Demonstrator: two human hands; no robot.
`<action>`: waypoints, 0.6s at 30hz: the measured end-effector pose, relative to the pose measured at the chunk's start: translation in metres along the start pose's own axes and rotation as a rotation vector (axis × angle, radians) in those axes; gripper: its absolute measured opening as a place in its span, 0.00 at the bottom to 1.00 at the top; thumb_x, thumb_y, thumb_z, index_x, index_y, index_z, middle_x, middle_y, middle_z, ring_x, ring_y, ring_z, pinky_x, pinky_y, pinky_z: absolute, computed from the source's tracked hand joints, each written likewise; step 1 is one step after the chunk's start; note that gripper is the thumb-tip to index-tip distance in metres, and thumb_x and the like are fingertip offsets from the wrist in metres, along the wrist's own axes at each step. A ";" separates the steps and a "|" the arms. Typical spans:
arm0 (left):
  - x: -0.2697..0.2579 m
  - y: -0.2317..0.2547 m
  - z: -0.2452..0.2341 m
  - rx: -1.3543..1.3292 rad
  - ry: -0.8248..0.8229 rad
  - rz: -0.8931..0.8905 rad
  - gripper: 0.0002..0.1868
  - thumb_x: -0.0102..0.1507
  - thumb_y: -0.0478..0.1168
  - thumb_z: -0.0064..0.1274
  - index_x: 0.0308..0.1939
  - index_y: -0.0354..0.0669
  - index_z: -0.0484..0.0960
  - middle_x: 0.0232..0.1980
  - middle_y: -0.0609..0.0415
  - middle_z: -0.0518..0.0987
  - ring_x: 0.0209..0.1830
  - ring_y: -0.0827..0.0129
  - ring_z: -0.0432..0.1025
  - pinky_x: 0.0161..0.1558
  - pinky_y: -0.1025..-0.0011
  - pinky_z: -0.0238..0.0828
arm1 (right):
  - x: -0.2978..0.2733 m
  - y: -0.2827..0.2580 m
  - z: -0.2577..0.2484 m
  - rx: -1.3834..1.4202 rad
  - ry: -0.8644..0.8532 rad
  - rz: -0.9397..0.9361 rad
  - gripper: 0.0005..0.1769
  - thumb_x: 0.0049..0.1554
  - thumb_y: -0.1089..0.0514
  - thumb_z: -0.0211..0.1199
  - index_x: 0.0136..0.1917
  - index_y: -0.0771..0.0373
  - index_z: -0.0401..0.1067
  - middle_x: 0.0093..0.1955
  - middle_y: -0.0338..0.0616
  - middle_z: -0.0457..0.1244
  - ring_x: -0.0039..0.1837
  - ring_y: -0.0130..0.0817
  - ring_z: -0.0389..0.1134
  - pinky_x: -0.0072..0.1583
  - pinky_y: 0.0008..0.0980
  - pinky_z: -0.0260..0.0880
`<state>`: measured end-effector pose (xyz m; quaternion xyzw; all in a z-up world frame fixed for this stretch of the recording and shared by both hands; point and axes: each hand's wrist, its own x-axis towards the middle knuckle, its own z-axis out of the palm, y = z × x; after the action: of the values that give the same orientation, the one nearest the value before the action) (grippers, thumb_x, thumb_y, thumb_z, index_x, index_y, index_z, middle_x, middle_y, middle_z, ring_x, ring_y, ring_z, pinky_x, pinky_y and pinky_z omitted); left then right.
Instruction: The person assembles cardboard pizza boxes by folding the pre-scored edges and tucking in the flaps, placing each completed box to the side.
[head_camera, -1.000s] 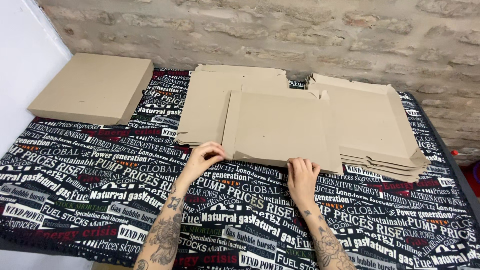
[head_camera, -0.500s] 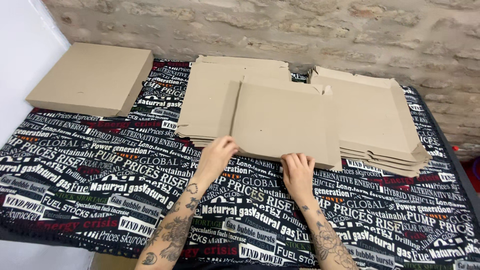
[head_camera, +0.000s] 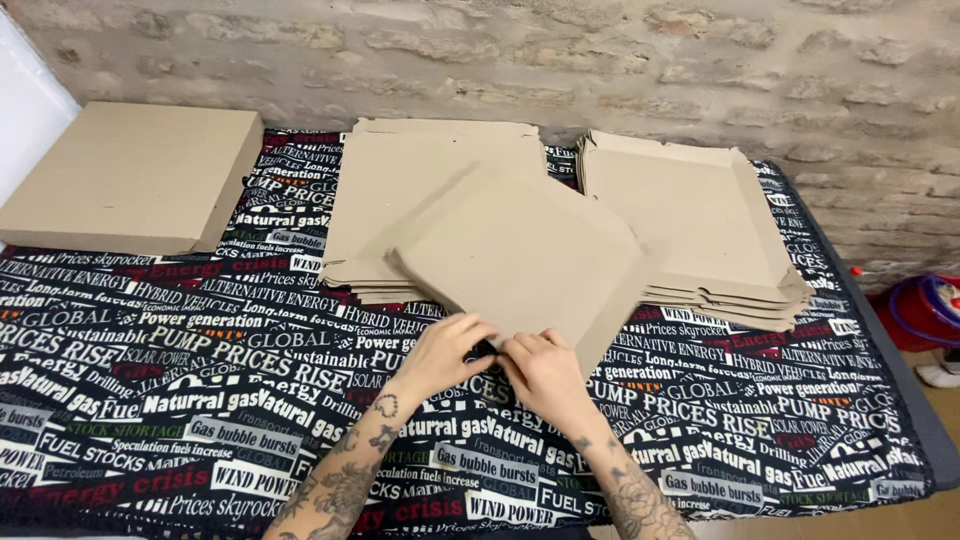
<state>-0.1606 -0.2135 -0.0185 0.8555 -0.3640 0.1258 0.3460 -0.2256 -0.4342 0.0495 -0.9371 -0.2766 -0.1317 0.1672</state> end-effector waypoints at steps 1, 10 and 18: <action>-0.003 -0.013 0.011 0.041 0.017 0.029 0.19 0.56 0.51 0.72 0.46 0.53 0.83 0.46 0.57 0.80 0.55 0.53 0.79 0.57 0.56 0.78 | 0.006 -0.015 -0.019 0.077 -0.043 -0.030 0.06 0.64 0.53 0.62 0.52 0.55 0.75 0.41 0.42 0.69 0.50 0.42 0.74 0.60 0.40 0.67; -0.004 -0.026 -0.046 -0.050 0.095 -0.227 0.39 0.48 0.58 0.78 0.57 0.51 0.79 0.62 0.53 0.73 0.61 0.50 0.74 0.61 0.52 0.75 | -0.040 0.118 -0.012 -0.208 -0.048 0.151 0.10 0.62 0.53 0.65 0.57 0.40 0.77 0.59 0.24 0.70 0.67 0.26 0.69 0.76 0.40 0.56; 0.002 0.007 -0.055 -0.263 -0.012 -0.059 0.19 0.65 0.45 0.63 0.57 0.42 0.84 0.62 0.45 0.80 0.60 0.42 0.75 0.61 0.47 0.74 | -0.028 0.108 0.028 -0.149 -0.047 0.155 0.07 0.67 0.54 0.59 0.55 0.44 0.77 0.47 0.25 0.69 0.56 0.25 0.70 0.61 0.30 0.64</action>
<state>-0.1621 -0.1809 0.0263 0.8139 -0.3539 0.0615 0.4566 -0.1835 -0.5223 -0.0119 -0.9683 -0.1967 -0.1167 0.1003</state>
